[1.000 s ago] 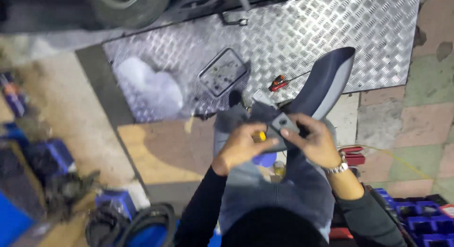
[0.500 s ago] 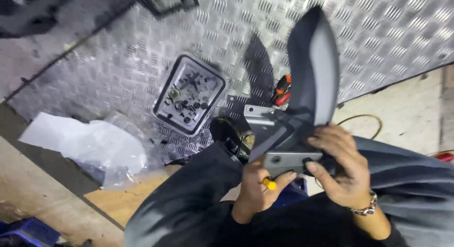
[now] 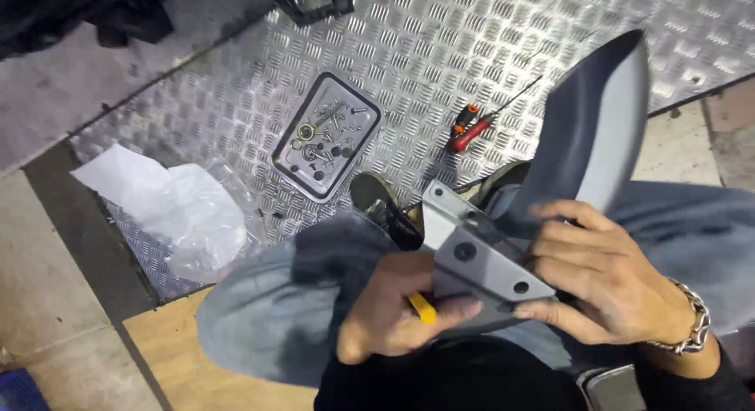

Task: Attaching a metal bracket to a motorcycle fender using a screwdriver.

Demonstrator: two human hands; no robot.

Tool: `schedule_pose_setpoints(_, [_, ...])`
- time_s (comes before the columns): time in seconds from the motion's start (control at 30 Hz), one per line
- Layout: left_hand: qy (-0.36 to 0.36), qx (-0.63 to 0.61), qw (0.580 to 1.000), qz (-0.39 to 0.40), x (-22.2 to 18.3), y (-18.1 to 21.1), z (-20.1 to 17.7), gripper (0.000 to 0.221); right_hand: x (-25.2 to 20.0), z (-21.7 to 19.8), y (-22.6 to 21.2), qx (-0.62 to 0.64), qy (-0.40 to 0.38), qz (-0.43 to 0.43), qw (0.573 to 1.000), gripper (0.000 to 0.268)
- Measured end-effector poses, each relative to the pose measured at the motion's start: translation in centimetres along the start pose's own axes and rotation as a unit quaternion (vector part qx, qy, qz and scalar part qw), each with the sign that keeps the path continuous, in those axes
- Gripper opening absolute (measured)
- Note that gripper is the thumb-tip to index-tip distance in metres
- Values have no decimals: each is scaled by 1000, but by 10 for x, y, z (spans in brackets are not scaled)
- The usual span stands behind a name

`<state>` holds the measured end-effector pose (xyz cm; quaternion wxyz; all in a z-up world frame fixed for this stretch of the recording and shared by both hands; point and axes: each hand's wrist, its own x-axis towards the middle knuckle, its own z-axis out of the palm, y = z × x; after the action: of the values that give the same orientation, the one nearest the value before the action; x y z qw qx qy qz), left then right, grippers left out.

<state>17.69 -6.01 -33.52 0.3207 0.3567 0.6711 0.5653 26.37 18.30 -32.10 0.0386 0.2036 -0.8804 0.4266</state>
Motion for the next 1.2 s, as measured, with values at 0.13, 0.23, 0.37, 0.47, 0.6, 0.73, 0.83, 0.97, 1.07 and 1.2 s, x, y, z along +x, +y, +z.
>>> schedule_pose_setpoints(0.13, [194,68,979,7,-38,47,19,17,-46,2,-60,-131,76,-33,988,36])
schedule_pose_setpoints(0.23, [437,27,894,99,-67,57,38,17,-87,-3,-105,-230,89,27,969,44])
schedule_pose_setpoints(0.37, [441,-119,862,222,-110,111,42,35,-147,1,-135,-262,151,218,928,36])
schedule_pose_setpoints(0.47, [291,-91,925,225,-117,92,37,40,-177,41,-149,-211,273,288,893,36])
schedule_pose_setpoints(0.6, [264,10,960,92,-137,72,60,57,-182,66,-186,-259,272,218,901,24])
schedule_pose_setpoints(0.73, [140,134,970,-144,-153,-1,33,60,-186,110,-157,-282,264,311,868,40])
schedule_pose_setpoints(0.83, [267,128,915,-275,-149,-90,-15,50,-181,136,-130,-193,270,341,880,38])
schedule_pose_setpoints(0.97, [541,-287,754,-238,-116,-239,-94,30,-164,138,-91,-9,199,426,883,26])
schedule_pose_setpoints(1.07, [556,-573,582,-155,-95,-440,-135,53,-146,126,-63,150,215,418,870,34])
schedule_pose_setpoints(1.2, [611,-475,580,-254,-59,-480,-106,49,-119,128,-39,211,212,457,838,18])
